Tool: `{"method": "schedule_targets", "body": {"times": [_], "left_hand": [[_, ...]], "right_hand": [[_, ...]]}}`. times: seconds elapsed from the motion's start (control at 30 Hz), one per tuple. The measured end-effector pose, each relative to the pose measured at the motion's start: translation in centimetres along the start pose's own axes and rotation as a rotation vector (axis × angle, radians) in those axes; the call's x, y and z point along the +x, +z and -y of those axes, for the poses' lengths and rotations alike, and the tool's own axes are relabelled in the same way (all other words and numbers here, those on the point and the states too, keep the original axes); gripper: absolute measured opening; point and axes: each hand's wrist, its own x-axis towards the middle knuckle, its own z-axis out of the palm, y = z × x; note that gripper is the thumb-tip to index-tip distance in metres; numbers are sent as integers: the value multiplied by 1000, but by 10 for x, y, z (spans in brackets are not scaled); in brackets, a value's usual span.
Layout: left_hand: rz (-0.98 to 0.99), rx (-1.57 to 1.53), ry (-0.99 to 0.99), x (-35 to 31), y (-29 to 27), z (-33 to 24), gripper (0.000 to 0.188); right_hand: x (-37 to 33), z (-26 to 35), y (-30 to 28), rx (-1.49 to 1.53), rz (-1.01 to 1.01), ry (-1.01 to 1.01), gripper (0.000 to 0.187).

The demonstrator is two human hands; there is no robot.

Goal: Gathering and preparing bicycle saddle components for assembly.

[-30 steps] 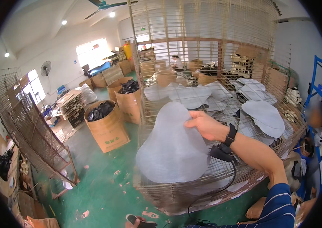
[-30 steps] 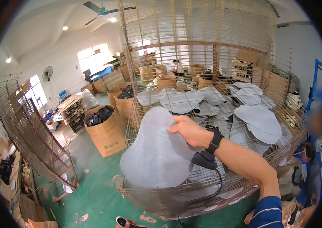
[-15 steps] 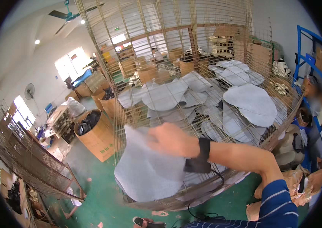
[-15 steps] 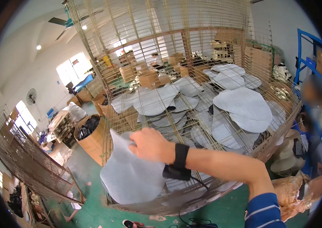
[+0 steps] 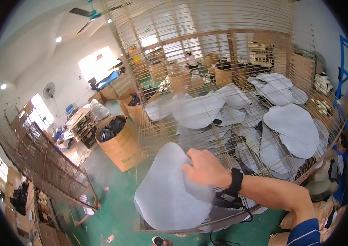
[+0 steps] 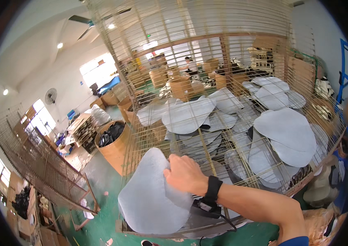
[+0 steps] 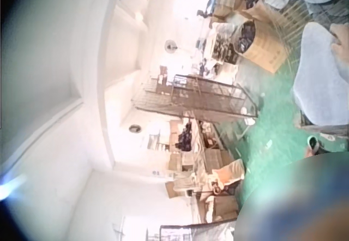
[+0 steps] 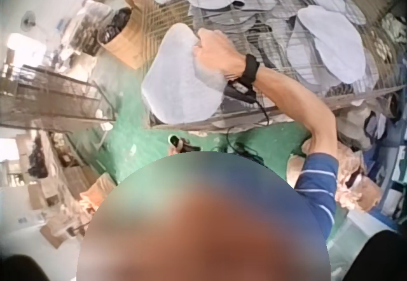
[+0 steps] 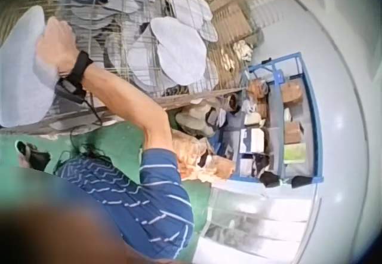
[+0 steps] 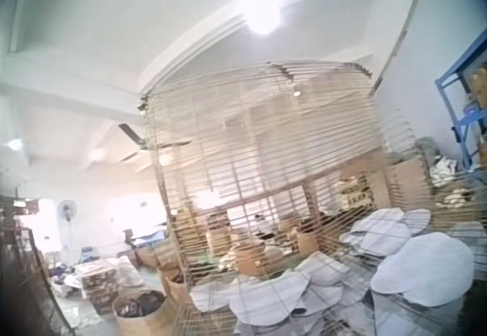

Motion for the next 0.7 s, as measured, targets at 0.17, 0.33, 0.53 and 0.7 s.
{"method": "schedule_targets", "body": {"times": [0.17, 0.33, 0.53, 0.7], "left_hand": [[-35, -90, 15, -6, 9, -4, 43], [-2, -112, 135, -34, 8, -44, 31], [61, -294, 276, -43, -1, -56, 53], [117, -274, 283, -76, -8, -56, 41]], "right_hand": [[1, -3, 0, 8, 30, -46, 34], [1, 3, 1, 137, -97, -128, 33], [9, -4, 8, 197, -153, -114, 31], [3, 4, -11, 240, -153, -264, 27]]}}
